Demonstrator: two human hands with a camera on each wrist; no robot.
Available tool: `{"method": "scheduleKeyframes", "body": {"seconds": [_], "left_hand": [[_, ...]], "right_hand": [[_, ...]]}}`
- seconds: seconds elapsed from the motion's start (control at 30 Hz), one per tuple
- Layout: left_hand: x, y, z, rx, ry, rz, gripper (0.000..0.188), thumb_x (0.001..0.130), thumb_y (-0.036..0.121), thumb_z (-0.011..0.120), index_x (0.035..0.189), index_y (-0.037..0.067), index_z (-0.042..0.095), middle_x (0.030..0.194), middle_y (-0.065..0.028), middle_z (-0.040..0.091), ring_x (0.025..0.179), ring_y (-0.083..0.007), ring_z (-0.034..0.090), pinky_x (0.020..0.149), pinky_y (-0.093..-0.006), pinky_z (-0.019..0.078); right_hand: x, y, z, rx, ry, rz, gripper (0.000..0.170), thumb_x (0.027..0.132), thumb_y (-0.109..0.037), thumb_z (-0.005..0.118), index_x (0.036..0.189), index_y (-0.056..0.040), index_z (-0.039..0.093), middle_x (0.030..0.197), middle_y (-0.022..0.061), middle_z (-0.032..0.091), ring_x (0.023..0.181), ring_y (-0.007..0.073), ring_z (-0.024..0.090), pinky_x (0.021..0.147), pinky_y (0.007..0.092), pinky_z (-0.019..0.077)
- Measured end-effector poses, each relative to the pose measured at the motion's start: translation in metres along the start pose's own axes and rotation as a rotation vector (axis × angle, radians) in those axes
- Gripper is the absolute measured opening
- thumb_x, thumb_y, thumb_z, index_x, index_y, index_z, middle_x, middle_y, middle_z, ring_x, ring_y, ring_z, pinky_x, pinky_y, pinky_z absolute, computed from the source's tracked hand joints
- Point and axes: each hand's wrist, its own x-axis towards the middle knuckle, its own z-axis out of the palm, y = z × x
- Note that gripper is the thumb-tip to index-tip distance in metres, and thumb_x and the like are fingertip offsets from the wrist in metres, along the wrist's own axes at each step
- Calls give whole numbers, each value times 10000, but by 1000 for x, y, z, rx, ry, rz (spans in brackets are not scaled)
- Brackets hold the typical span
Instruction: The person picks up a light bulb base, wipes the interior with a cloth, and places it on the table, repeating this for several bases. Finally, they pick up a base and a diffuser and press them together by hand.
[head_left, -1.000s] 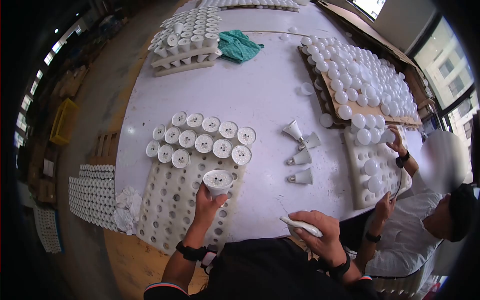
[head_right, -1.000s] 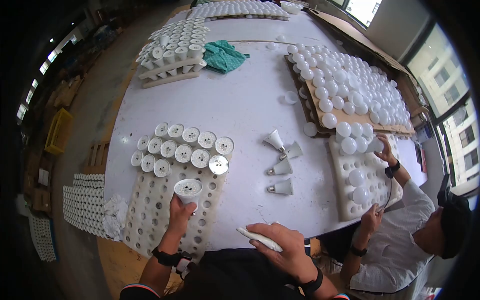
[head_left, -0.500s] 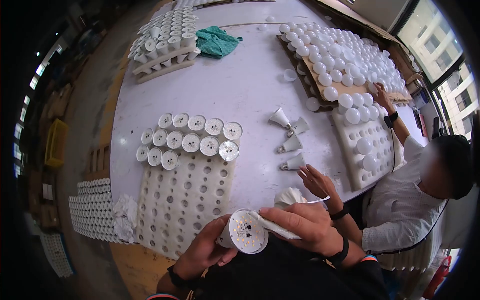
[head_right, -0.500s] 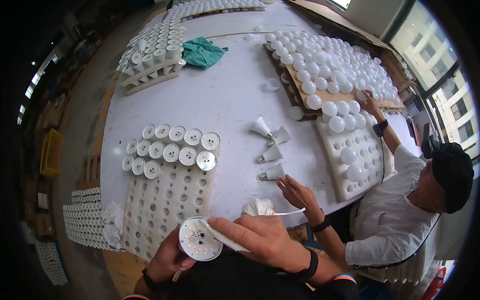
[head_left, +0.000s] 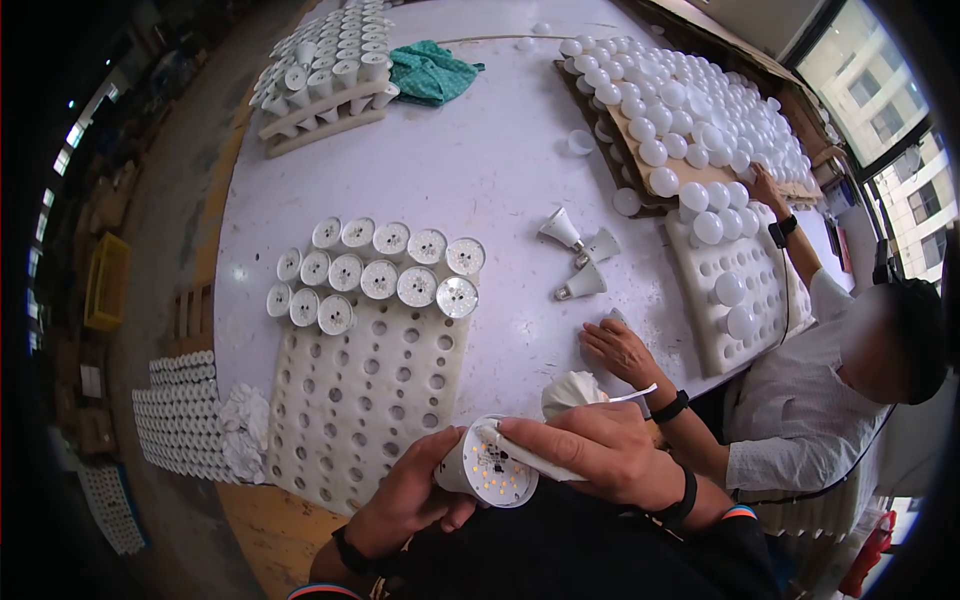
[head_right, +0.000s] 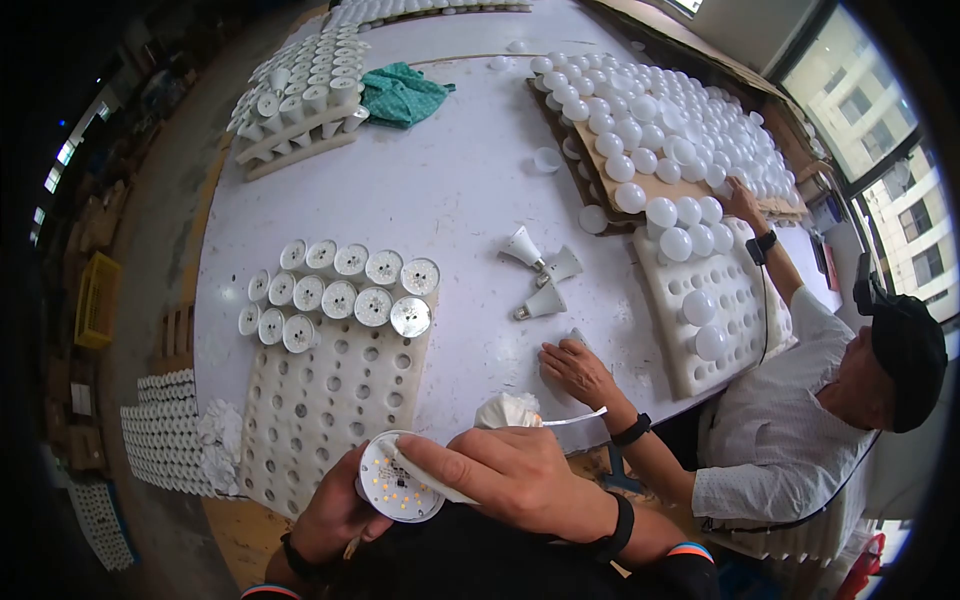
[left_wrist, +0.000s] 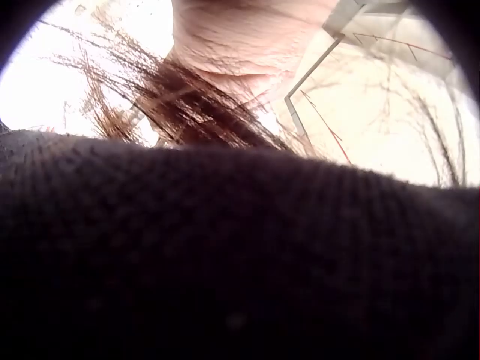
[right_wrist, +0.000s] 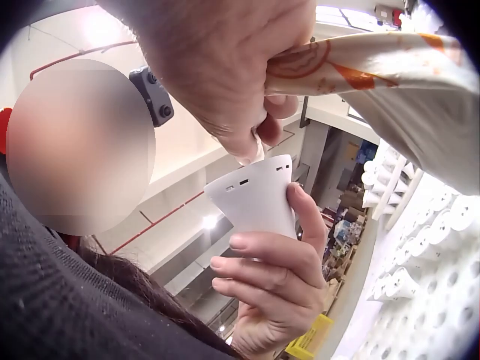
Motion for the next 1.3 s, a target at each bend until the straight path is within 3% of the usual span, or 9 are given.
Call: {"method": "scheduleKeyframes", "body": {"seconds": [0.33,0.63,0.77,0.83,0.9,0.93,1.0,1.1,1.3], "left_hand": [[3,-2,-5,15,8,-9,434,909,403,359,951,3,522,658,-136,586,410,-154,550,295,-222,404],[2,-8,-13,154,6,51,488,894,428,378,1048,-24,477,776,-121,592,514,-178,594,384,-246,465],[4,-16,-17,224,35,233,506,860,391,485,1136,-32,446,896,-144,593,664,-197,617,461,-264,501],[3,-18,-12,249,47,304,516,848,369,522,1160,-32,435,944,-149,590,730,-197,620,486,-270,511],[1,-21,-11,317,67,427,543,813,336,590,1181,-31,432,1032,-146,571,881,-192,591,650,-293,517],[6,-28,-20,329,53,436,543,813,336,590,1181,-31,432,1032,-146,571,881,-192,591,650,-293,517],[4,-28,-19,376,86,538,558,771,325,648,1155,-35,463,1057,-124,564,957,-181,553,803,-298,459],[-1,-25,-15,509,152,607,564,721,294,708,1126,-36,495,1046,-105,564,969,-171,538,871,-289,404],[4,-30,-24,620,113,676,543,675,198,748,1108,-30,514,1064,-108,541,1001,-173,513,858,-291,412]], "right_hand": [[-3,1,4,-45,15,-11,529,613,-100,623,1135,-48,552,632,0,480,495,102,516,412,247,401],[-11,-1,5,-94,37,36,404,607,-65,619,1008,-37,582,618,11,465,474,132,509,406,270,396],[-21,2,13,-99,64,51,380,609,-69,627,984,-38,572,617,14,452,467,146,505,405,279,395],[-22,2,11,-82,48,72,382,597,-108,704,960,-49,603,606,10,457,472,142,511,407,275,390],[-25,3,13,-85,44,82,371,600,-111,704,951,-50,602,609,13,461,476,144,516,409,276,394],[-34,6,20,-96,41,74,359,603,-114,704,941,-51,601,612,16,466,480,147,521,410,277,398],[-33,6,18,-86,41,83,354,604,-116,706,935,-51,600,613,18,468,481,151,523,412,279,402],[-30,3,15,-67,38,104,337,609,-120,712,920,-54,598,615,21,472,484,158,525,416,282,408],[-37,3,19,-75,41,114,288,629,-127,724,877,-62,592,615,21,481,478,169,525,416,279,414]]}}
